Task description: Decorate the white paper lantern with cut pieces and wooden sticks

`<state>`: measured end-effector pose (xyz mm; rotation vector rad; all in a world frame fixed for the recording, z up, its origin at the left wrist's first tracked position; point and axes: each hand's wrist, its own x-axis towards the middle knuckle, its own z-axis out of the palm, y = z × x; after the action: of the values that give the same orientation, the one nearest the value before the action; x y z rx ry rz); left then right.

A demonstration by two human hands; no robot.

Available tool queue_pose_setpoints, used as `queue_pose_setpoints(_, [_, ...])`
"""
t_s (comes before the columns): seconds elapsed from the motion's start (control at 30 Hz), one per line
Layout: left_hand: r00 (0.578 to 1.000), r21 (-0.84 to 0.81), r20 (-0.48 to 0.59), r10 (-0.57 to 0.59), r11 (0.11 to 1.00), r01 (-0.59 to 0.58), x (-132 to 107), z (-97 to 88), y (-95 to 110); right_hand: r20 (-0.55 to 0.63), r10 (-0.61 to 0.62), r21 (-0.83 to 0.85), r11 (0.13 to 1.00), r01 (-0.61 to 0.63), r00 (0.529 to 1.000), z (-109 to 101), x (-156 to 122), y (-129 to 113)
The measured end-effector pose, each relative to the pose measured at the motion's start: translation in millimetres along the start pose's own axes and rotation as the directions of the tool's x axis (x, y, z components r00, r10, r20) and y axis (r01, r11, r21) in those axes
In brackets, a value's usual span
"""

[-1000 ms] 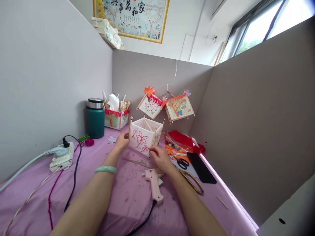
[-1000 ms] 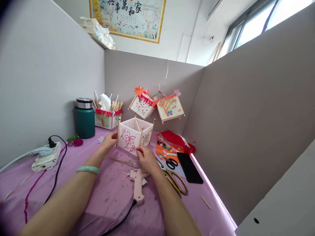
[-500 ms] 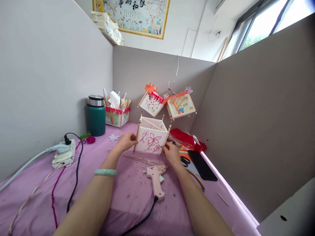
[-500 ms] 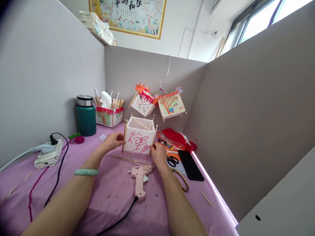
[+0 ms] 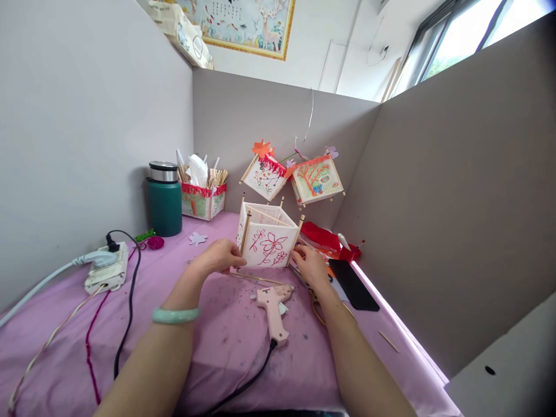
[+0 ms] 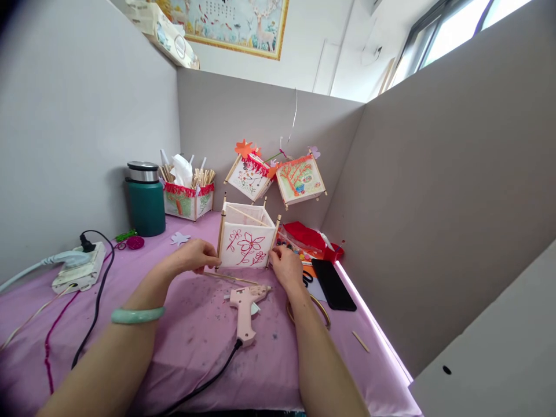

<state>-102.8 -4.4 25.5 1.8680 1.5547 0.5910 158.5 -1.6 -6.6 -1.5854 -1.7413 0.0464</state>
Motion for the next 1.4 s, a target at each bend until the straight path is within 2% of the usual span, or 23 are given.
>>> queue_pose_setpoints(0.07, [0.995,0.071,0.045,0.093,0.993,-0.096,-7.2,11.8,11.1,0.001,-0.017,-0.018,1.000,0.017,1.000,-4.6,-3.3,-1.7])
queue_pose_setpoints(0.13, [0.985,0.260,0.059,0.163,0.950,-0.173,-10.4,27.1,20.2,0.028,-0.052,-0.034,0.998,0.053,0.998,-7.2,-6.2,-4.3])
queue_pose_setpoints(0.2, [0.979,0.462,0.044,0.200,0.865,-0.198,-9.7,40.7,24.5,0.063,-0.089,-0.039,0.995,0.091,0.994,-8.1,-8.4,-7.4])
queue_pose_setpoints(0.3, [0.973,0.577,0.026,0.228,0.791,-0.201,-7.2,47.8,23.5,0.078,-0.118,0.016,0.993,0.117,0.990,-8.2,-10.5,-11.9])
queue_pose_setpoints(0.37, [0.965,0.519,0.024,0.262,0.822,-0.236,-8.2,43.0,22.4,0.085,-0.112,0.176,0.980,0.095,0.990,-8.5,-10.9,-14.9])
queue_pose_setpoints(0.43, [0.947,0.342,0.044,0.319,0.886,-0.314,-11.4,35.2,23.1,0.105,-0.096,0.365,0.930,0.051,0.990,-9.6,-11.0,-18.0])
queue_pose_setpoints(0.5, [0.928,0.100,0.084,0.362,0.924,-0.370,-14.5,28.7,25.0,0.139,-0.088,0.575,0.818,-0.008,0.986,-11.2,-11.3,-21.0])
queue_pose_setpoints(0.57, [0.918,-0.069,0.118,0.379,0.925,-0.373,-15.7,25.8,26.5,0.164,-0.110,0.753,0.655,-0.052,0.980,-13.1,-12.1,-23.6])
queue_pose_setpoints(0.63, [0.915,-0.153,0.125,0.385,0.918,-0.365,-14.9,26.3,26.8,0.174,-0.143,0.868,0.489,-0.083,0.974,-14.8,-13.4,-25.5])
queue_pose_setpoints(0.7, [0.912,-0.196,0.125,0.390,0.911,-0.362,-13.2,28.2,26.0,0.165,-0.164,0.899,0.430,-0.080,0.972,-15.7,-14.8,-26.8])
queue_pose_setpoints(0.9, [0.904,-0.209,0.152,0.400,0.907,-0.366,-10.2,32.6,22.2,0.108,-0.165,0.887,0.461,-0.020,0.980,-12.0,-16.1,-28.1])
queue_pose_setpoints(1.13, [0.886,-0.257,0.183,0.427,0.890,-0.376,-12.0,34.4,25.0,0.077,-0.118,0.879,0.477,-0.011,0.990,-10.4,-14.7,-28.1])
queue_pose_setpoints(1.27, [0.880,-0.258,0.061,0.471,0.859,-0.442,-14.6,39.2,32.2,0.077,-0.126,0.882,0.472,-0.009,0.989,-8.5,-16.7,-30.1])
queue_pose_setpoints(1.4, [0.833,-0.258,-0.024,0.553,0.801,-0.539,-15.0,46.4,37.9,0.091,-0.165,0.878,0.478,-0.001,0.982,-8.3,-16.9,-35.6])
